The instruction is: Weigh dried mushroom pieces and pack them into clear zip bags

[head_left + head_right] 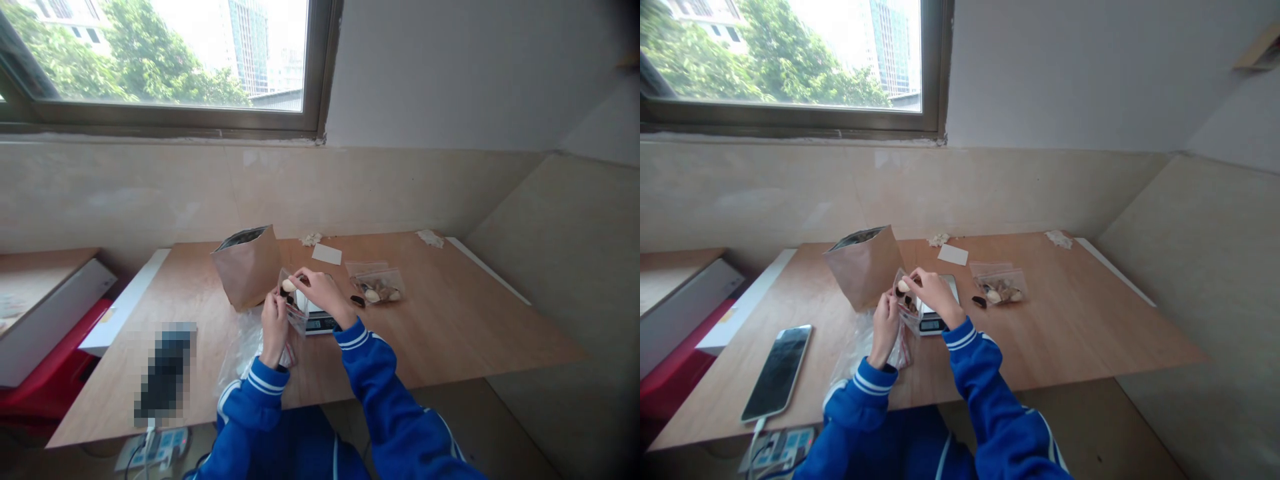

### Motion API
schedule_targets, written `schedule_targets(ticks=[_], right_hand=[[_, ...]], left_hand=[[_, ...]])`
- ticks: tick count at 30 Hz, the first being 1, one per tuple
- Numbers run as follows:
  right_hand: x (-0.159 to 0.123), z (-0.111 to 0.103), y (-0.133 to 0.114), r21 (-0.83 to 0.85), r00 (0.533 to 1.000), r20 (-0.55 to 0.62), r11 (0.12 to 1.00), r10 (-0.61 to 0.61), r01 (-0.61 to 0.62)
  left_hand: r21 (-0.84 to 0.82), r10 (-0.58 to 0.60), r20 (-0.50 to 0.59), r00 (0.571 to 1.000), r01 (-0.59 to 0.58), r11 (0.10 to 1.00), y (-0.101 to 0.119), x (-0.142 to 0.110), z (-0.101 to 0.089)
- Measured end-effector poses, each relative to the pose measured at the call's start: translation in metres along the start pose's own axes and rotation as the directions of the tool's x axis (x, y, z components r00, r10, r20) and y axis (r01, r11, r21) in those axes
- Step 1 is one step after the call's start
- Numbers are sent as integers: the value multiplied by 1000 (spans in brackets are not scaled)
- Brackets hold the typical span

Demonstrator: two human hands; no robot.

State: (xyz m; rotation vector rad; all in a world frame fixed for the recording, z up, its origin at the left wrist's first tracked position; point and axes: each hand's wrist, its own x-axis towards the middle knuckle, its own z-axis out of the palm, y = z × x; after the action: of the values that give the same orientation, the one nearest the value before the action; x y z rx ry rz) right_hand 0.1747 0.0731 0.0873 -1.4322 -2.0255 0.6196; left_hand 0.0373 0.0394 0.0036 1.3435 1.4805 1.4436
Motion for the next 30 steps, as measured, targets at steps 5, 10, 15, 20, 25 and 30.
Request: schedule_targets(ticks=[5,10,15,20,25,30], right_hand=[[3,14,-10,-21,1000,-13,1000,17,-17],[-5,12,-13,-51,1000,-2,999,-4,4],[-27,11,3,63,977,-206,996,-49,63],[-58,41,15,303,989,-137,953,58,-14],[-65,58,8,513,969,-229,857,92,40],[-69,37,6,541,955,-280,838,102,69]], left_hand=[[-4,15,-15,1000,-15,1000,1,-3,-2],[-77,-20,-46,999,17,997,0,-3,-3],[-210,-112,-75,991,94,973,-6,-1,-5],[-320,-96,-97,991,60,946,3,-10,-1],[-402,9,-3,1000,-9,916,23,-31,2],[-379,119,-96,988,-147,914,30,-31,-11]])
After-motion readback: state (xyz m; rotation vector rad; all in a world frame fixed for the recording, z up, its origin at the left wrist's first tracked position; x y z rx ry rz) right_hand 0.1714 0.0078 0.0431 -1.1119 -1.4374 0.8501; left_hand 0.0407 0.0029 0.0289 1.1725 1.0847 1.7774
